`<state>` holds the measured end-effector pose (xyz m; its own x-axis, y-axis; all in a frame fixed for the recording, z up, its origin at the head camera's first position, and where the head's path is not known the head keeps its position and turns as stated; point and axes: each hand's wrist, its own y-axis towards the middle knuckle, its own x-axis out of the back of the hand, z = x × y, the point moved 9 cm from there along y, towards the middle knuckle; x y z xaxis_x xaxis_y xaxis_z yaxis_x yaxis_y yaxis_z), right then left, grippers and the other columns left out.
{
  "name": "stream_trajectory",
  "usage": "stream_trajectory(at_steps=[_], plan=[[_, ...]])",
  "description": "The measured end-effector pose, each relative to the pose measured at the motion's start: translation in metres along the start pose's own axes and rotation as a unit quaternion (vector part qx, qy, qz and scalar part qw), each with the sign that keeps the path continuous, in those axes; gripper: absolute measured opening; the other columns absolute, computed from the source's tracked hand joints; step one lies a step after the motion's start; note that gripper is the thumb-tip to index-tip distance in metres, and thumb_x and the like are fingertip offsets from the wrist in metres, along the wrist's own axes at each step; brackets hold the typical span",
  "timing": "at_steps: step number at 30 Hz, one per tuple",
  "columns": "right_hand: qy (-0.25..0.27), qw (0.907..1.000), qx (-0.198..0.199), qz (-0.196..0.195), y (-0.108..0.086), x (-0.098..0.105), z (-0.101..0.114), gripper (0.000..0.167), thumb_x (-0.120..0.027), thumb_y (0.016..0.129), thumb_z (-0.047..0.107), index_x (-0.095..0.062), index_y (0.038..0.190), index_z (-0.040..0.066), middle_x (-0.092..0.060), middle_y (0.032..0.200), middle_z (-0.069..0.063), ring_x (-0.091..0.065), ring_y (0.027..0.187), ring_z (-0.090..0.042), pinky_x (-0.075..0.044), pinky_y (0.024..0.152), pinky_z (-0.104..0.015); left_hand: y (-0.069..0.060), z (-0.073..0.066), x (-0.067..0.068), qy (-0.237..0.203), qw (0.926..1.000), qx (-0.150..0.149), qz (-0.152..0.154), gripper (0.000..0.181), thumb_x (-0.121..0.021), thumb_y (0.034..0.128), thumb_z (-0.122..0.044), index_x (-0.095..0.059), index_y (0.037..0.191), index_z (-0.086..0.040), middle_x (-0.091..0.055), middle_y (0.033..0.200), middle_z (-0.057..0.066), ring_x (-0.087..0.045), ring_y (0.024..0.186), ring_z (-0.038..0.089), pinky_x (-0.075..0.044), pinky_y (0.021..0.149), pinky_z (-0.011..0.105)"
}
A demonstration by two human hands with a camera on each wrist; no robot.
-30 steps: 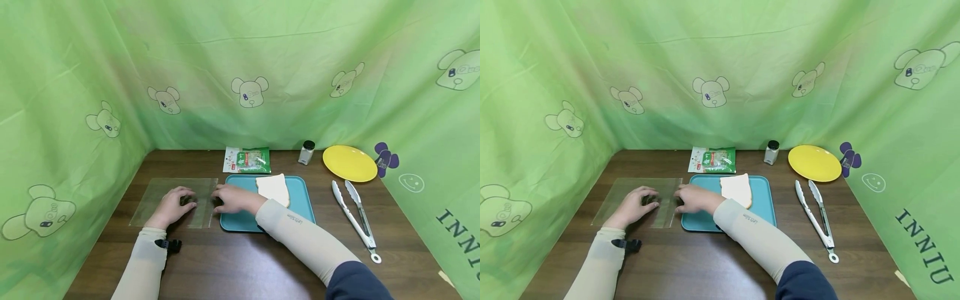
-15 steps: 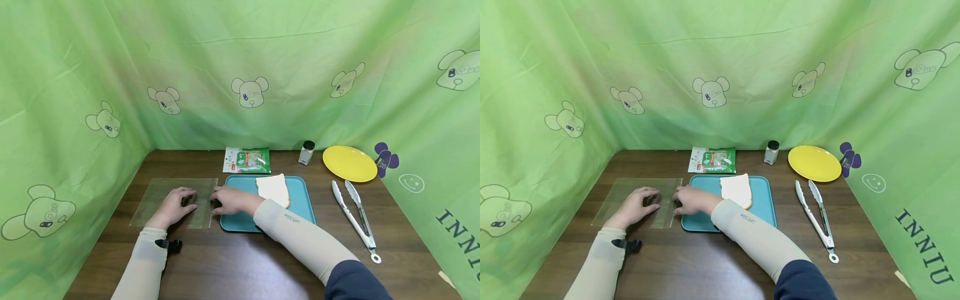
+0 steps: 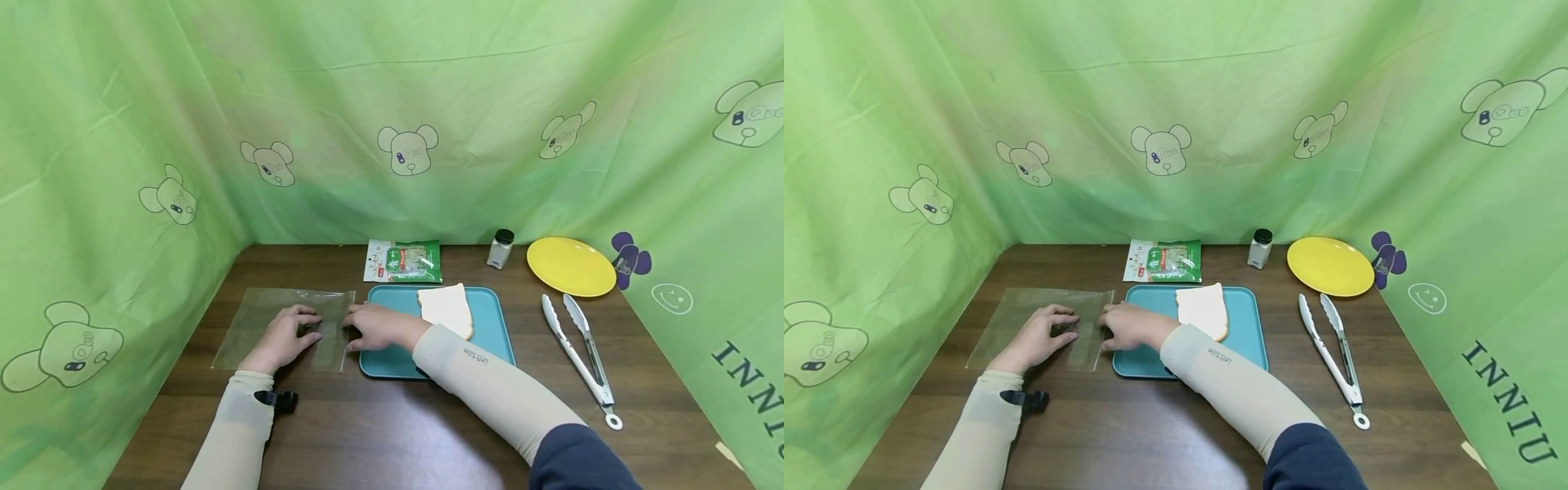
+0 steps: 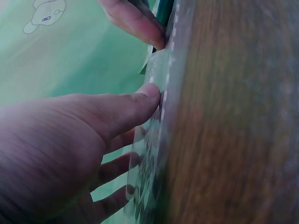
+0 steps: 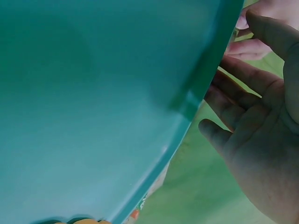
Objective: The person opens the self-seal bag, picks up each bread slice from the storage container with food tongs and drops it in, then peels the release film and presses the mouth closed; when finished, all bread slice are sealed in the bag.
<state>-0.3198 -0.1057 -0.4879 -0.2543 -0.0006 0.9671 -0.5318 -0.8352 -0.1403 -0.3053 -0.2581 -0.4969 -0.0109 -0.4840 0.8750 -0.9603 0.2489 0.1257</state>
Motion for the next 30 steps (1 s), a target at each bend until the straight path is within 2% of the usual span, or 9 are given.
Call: stream_trajectory(at_steps=[6, 12, 15, 21, 30], plan=[[0.003, 1.0000, 0.004, 0.003, -0.002, 0.003, 0.004, 0.054, -0.073, 0.098, 0.046, -0.066, 0.141, 0.013, -0.059, 0.142, -0.005, -0.058, 0.130, -0.021, -0.038, 0.117, -0.038, 0.001, 0.004, 0.002, 0.008, 0.9997, 0.008, -0.023, 0.019, -0.081, 0.0951, -0.021, -0.083, 0.114, -0.019, -0.067, 0.126, 0.004, -0.055, 0.126, 0.036, -0.039, 0.107, 0.063], [0.000, 1.0000, -0.004, 0.002, -0.003, 0.003, 0.004, 0.057, -0.074, 0.097, 0.048, -0.066, 0.141, 0.013, -0.057, 0.147, -0.008, -0.056, 0.133, -0.024, -0.041, 0.115, -0.036, 0.001, 0.002, 0.008, 0.013, 0.9980, -0.013, -0.061, 0.005, -0.084, 0.0922, -0.022, -0.084, 0.096, -0.020, -0.070, 0.108, -0.004, -0.062, 0.112, 0.030, -0.046, 0.101, 0.057], [0.002, 1.0000, -0.005, 0.004, -0.003, 0.002, 0.003, 0.058, -0.073, 0.097, 0.049, -0.065, 0.142, 0.013, -0.057, 0.148, -0.008, -0.056, 0.133, -0.025, -0.042, 0.114, -0.036, 0.000, 0.003, 0.010, 0.003, 0.9976, -0.007, -0.069, 0.005, -0.085, 0.0915, -0.020, -0.084, 0.097, -0.021, -0.070, 0.107, -0.005, -0.063, 0.110, 0.029, -0.048, 0.100, 0.055], [0.010, 0.9999, -0.008, 0.008, -0.003, 0.001, 0.003, 0.057, -0.072, 0.098, 0.048, -0.065, 0.143, 0.013, -0.056, 0.150, -0.009, -0.054, 0.137, -0.025, -0.041, 0.116, -0.037, -0.001, 0.007, 0.010, -0.021, 0.9974, 0.021, -0.066, 0.006, -0.083, 0.0931, -0.021, -0.081, 0.098, -0.023, -0.069, 0.110, -0.003, -0.063, 0.115, 0.031, -0.048, 0.102, 0.055], [0.017, 0.9997, -0.009, 0.013, -0.003, 0.001, 0.001, 0.049, -0.070, 0.101, 0.040, -0.065, 0.142, 0.014, -0.051, 0.155, -0.012, -0.049, 0.142, -0.027, -0.039, 0.117, -0.037, -0.005, 0.010, 0.016, -0.063, 0.9943, 0.011, -0.085, 0.006, -0.078, 0.0978, -0.021, -0.080, 0.104, -0.022, -0.069, 0.112, -0.004, -0.061, 0.119, 0.031, -0.047, 0.103, 0.057]])
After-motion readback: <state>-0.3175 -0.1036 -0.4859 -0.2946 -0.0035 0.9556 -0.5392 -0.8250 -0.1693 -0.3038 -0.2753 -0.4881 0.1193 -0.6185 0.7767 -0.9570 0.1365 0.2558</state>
